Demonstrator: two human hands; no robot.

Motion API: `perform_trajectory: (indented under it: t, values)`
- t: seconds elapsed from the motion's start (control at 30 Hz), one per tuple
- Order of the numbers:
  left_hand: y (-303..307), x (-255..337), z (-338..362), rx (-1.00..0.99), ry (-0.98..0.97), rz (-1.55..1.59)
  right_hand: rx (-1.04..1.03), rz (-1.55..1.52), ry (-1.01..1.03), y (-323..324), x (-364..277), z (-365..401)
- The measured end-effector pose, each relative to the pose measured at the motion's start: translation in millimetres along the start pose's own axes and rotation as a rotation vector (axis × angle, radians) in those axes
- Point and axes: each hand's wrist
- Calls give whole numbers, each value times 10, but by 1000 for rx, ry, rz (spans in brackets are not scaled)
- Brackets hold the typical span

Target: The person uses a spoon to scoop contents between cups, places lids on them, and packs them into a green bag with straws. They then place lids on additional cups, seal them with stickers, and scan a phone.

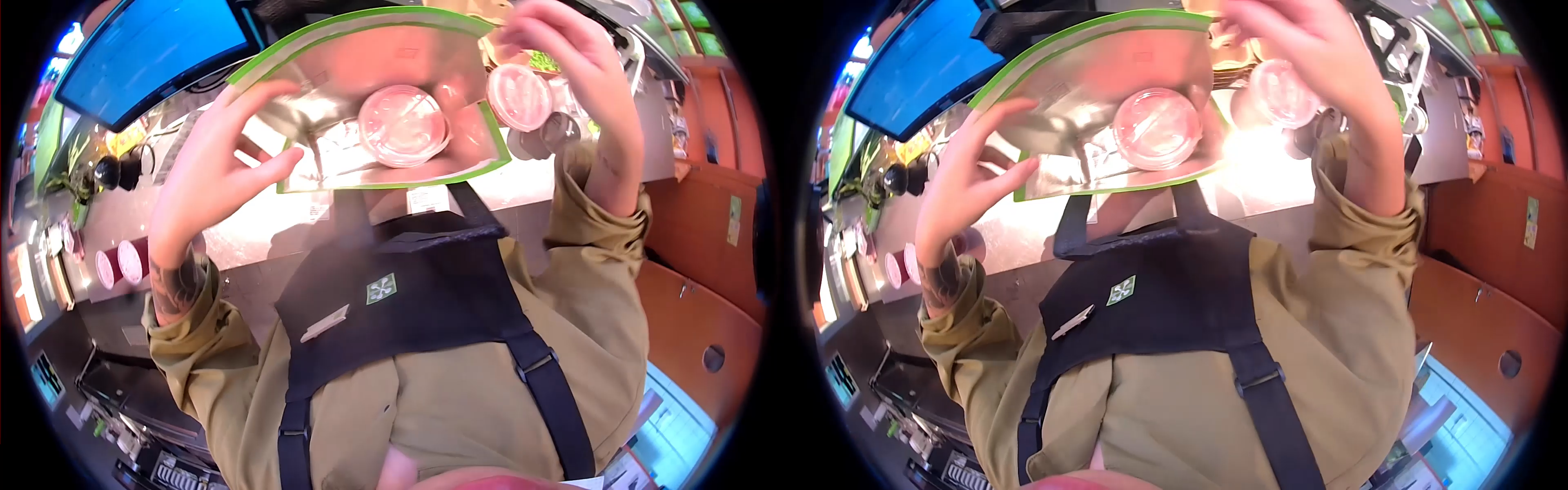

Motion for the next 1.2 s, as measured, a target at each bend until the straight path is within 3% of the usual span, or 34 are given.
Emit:
perform_trajectory:
  t: [0.07, 0.13, 0.2, 0.23, 0.33, 0.37, 0.47, 0.57, 0.67, 0.8, 0.9, 1.0, 1.07, 1.13, 1.17, 1.2]
  values:
    - [-20, 11, 67, 16, 60, 64, 200, 207, -147, 445, 694, 168]
    - [-45, 79, 140, 36, 130, 135, 293, 433, -597, 591, 1452, 262]
    - [-68, 61, 174, 32, 133, 132, 293, -353, -827, 562, 2179, 435]
    - [-70, 60, 165, 29, 145, 123, 301, -633, -815, 473, 2280, 459]
    - [-96, 49, 141, 32, 159, 141, 271, -707, -970, 556, 2439, 572]
    - [-98, 49, 141, 39, 161, 152, 167, -695, -993, 644, 2551, 603]
    - [-112, 61, 164, 44, 139, 99, 411, -505, -916, 667, 2580, 756]
    - [-126, 59, 169, 57, 124, 121, 572, -194, -615, 651, 2510, 750]
    - [-141, -57, 142, 67, 98, 170, 464, 198, -620, 700, 2215, 677]
    - [-127, -78, 138, 120, 66, 108, 432, 85, -639, 731, 1985, 673]
    - [-129, -96, 175, 137, 20, 75, 296, -35, -687, 768, 1809, 694]
    - [-186, -202, 196, 202, -77, 42, 252, -144, -741, 533, 1265, 531]
    - [-243, -249, 205, 263, -156, 7, 42, -295, -757, 620, 1247, 366]
    - [-133, 20, 232, 171, -13, 161, 82, -89, -693, 695, 1087, 354]
    - [56, 293, 244, 109, 117, 306, 288, 128, -647, 596, 730, 388]
    - [-17, 154, 257, 135, 22, 176, 334, 14, -609, 661, 506, 391]
Point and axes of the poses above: each hand's wrist, its own z-axis away from the middle knuckle, its own y-axis out of the back of the hand, x = y × z, and after that the axes turned 5 degrees about x, right-handed
